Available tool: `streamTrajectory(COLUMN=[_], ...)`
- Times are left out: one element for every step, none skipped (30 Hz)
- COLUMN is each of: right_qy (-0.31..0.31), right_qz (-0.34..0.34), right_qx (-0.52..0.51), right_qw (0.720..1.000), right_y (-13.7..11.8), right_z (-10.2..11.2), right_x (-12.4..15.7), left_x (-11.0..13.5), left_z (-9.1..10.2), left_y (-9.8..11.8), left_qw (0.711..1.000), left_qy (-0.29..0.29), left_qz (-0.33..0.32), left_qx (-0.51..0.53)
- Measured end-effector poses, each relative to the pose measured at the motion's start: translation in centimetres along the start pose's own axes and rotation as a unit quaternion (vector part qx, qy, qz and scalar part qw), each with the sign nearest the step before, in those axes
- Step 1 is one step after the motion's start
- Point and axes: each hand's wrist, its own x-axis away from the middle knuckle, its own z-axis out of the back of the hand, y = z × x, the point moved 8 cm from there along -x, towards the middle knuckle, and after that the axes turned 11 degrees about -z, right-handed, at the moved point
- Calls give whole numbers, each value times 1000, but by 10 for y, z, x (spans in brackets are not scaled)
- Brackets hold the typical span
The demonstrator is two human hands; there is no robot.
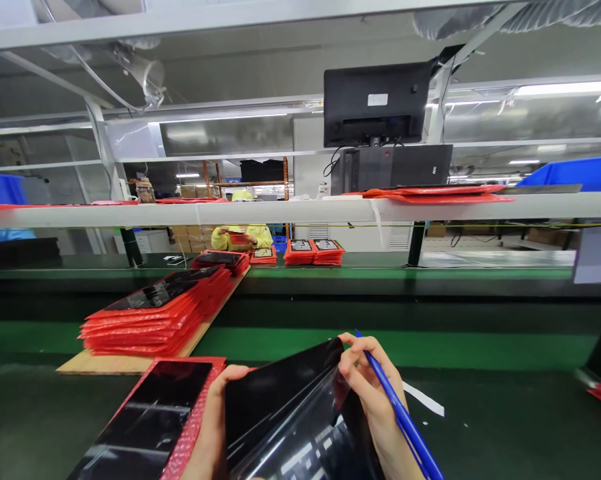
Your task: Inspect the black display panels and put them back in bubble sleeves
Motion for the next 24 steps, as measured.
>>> streamTrajectory(right_qy=[-3, -5, -6, -5, -4, -1, 5, 12, 21, 33, 45, 56, 68, 79, 90, 101, 111, 119, 124, 127, 127, 125, 123, 123], right_qz=[-16, -33, -53, -70, -83, -92, -101, -112, -128, -147, -166, -181, -191, -196, -198, -199, -201, -201, -199, -195, -190, -185, -180, -173], right_qx=[-11, -25, -39, -52, -63, -72, -79, -86, -98, -113, -130, -146, -159, -169, -176, -180, -186, -193, -199, -206, -211, -213, -213, -209], right_qw=[1000, 999, 998, 996, 995, 993, 992, 990, 987, 982, 977, 971, 966, 963, 960, 958, 955, 953, 952, 951, 950, 951, 952, 955], right_y=[3, 6, 10, 12, 15, 16, 18, 20, 23, 27, 31, 35, 39, 41, 44, 46, 48, 50, 51, 53, 55, 58, 61, 64], right_z=[-1, -1, -1, -1, -1, -1, -1, -1, -1, 0, 1, 2, 3, 5, 7, 9, 11, 13, 16, 18, 19, 21, 23, 25], right_x=[-2, -3, -5, -5, -6, -6, -6, -6, -7, -7, -8, -8, -9, -10, -11, -12, -13, -15, -16, -18, -20, -23, -26, -29], left_x=[-3, -6, -8, -9, -10, -10, -10, -9, -8, -7, -6, -6, -6, -7, -8, -9, -10, -11, -11, -11, -10, -10, -8, -7], left_z=[-1, -1, -1, 0, 1, 1, 2, 4, 6, 8, 10, 12, 13, 15, 16, 17, 18, 19, 19, 19, 18, 17, 16, 14], left_y=[0, 0, 0, 1, 2, 2, 2, 2, 2, 1, 0, -1, -1, -2, -2, -3, -3, -3, -3, -3, -2, -1, -1, 0], left_qw=[1000, 999, 998, 997, 995, 994, 992, 991, 990, 989, 987, 986, 986, 986, 986, 986, 986, 986, 986, 986, 986, 986, 987, 987], left_qy=[7, 19, 32, 45, 57, 66, 71, 77, 84, 93, 100, 107, 113, 118, 121, 126, 129, 132, 134, 135, 134, 131, 128, 125], left_qz=[12, 23, 34, 43, 52, 59, 65, 68, 70, 71, 72, 68, 62, 56, 52, 51, 48, 48, 49, 48, 49, 53, 60, 66], left_qx=[17, 31, 43, 54, 63, 70, 76, 82, 88, 96, 103, 108, 110, 108, 104, 100, 96, 93, 90, 89, 87, 84, 80, 74])
